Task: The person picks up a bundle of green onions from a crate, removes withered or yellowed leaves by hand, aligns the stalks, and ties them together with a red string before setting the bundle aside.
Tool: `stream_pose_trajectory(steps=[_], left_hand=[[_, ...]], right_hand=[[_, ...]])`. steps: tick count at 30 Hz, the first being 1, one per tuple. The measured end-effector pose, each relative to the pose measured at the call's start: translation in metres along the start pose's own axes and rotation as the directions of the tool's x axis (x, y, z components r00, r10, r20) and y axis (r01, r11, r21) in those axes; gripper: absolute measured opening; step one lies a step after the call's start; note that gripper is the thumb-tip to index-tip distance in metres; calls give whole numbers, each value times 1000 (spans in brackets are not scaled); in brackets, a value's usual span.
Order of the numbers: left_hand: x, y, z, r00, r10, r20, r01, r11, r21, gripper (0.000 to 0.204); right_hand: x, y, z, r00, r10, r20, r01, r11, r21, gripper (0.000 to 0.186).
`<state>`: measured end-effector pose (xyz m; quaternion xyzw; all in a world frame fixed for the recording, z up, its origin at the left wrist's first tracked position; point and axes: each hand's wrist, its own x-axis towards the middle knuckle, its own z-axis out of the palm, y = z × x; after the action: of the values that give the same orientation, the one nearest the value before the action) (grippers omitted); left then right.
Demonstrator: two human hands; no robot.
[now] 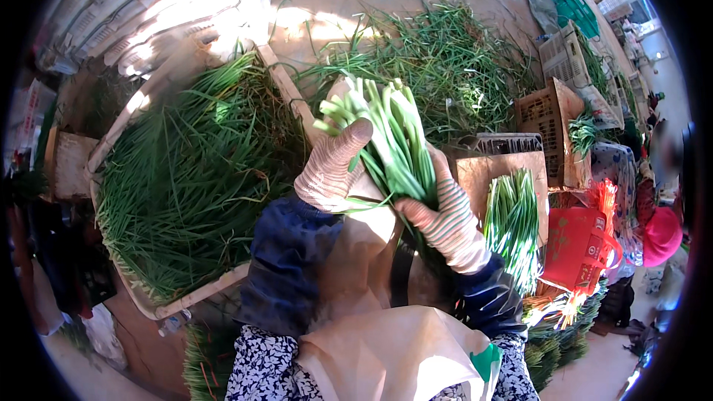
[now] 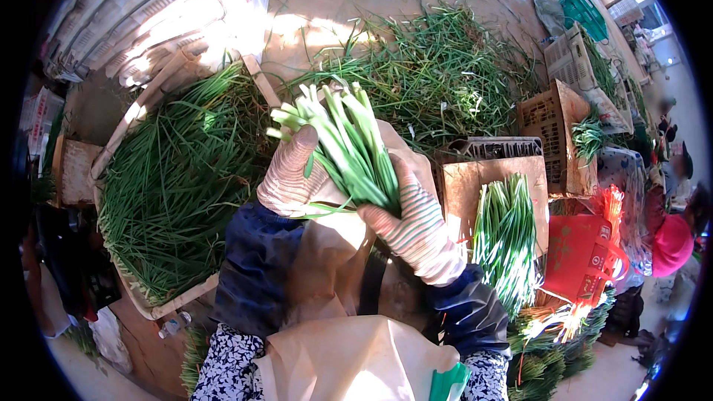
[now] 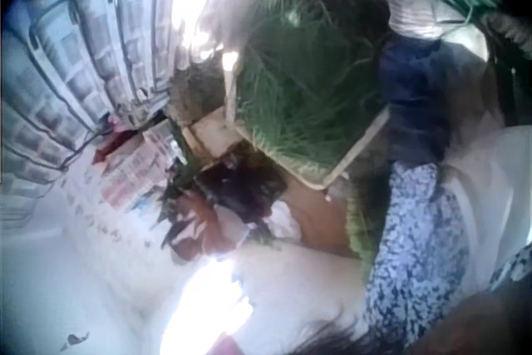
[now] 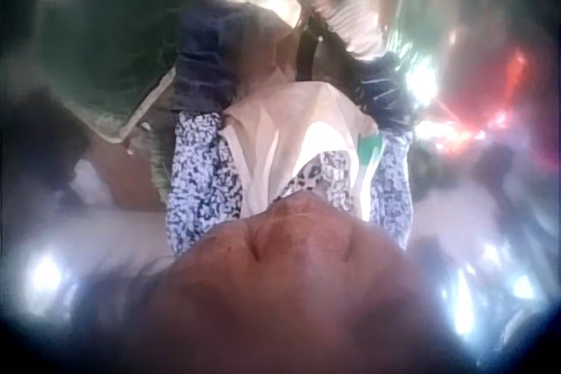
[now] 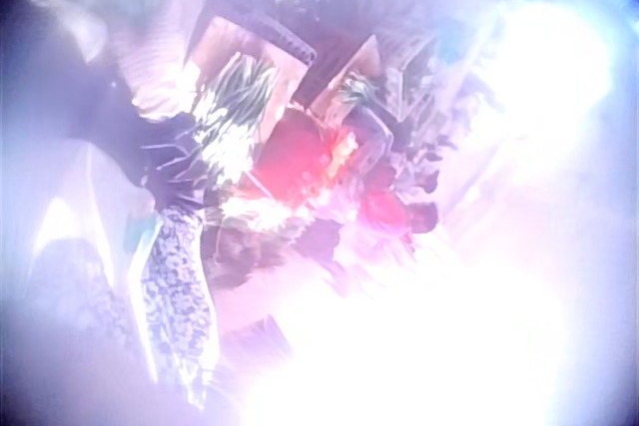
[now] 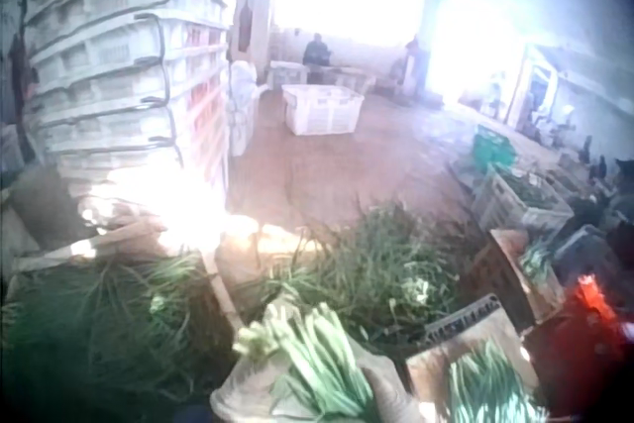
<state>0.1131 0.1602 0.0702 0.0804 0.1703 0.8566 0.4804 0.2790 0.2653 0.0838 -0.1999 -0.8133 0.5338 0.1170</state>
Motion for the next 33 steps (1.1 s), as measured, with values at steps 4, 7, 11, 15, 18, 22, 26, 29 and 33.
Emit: stream_pose_trajectory(steps=[4,7,11,15,18,22,26,29,33], left_hand=[[-7,21,-3,980,-148,132,138,987,82,78],[-6,19,-3,989,-127,76,112,978,175,78],[-9,21,-15,990,-136,43,132,987,97,69],[-9,14,-17,996,-69,49,68,997,28,60],[-5,13,-23,999,-1,-38,10,973,231,60],[-4,13,-17,999,34,9,-35,988,150,59],[-3,9,-20,997,40,-64,-31,990,141,58],[-3,9,-28,998,19,-61,-10,990,142,56],[-4,12,-37,996,-85,-39,91,976,199,53]], right_hand=[[-6,-41,-12,945,234,229,-327,711,622,71],[5,-21,-4,921,236,310,-361,814,454,76],[2,-25,9,989,135,64,-149,852,502,67],[20,-28,9,995,-78,-69,79,997,18,27],[22,-35,6,999,34,-35,-34,999,4,23],[30,-33,9,961,263,-86,-220,915,339,25],[37,-33,22,996,-1,-92,22,972,233,32],[42,-25,10,982,190,-20,-175,937,303,27],[50,-48,-4,901,431,-60,-369,830,418,19]])
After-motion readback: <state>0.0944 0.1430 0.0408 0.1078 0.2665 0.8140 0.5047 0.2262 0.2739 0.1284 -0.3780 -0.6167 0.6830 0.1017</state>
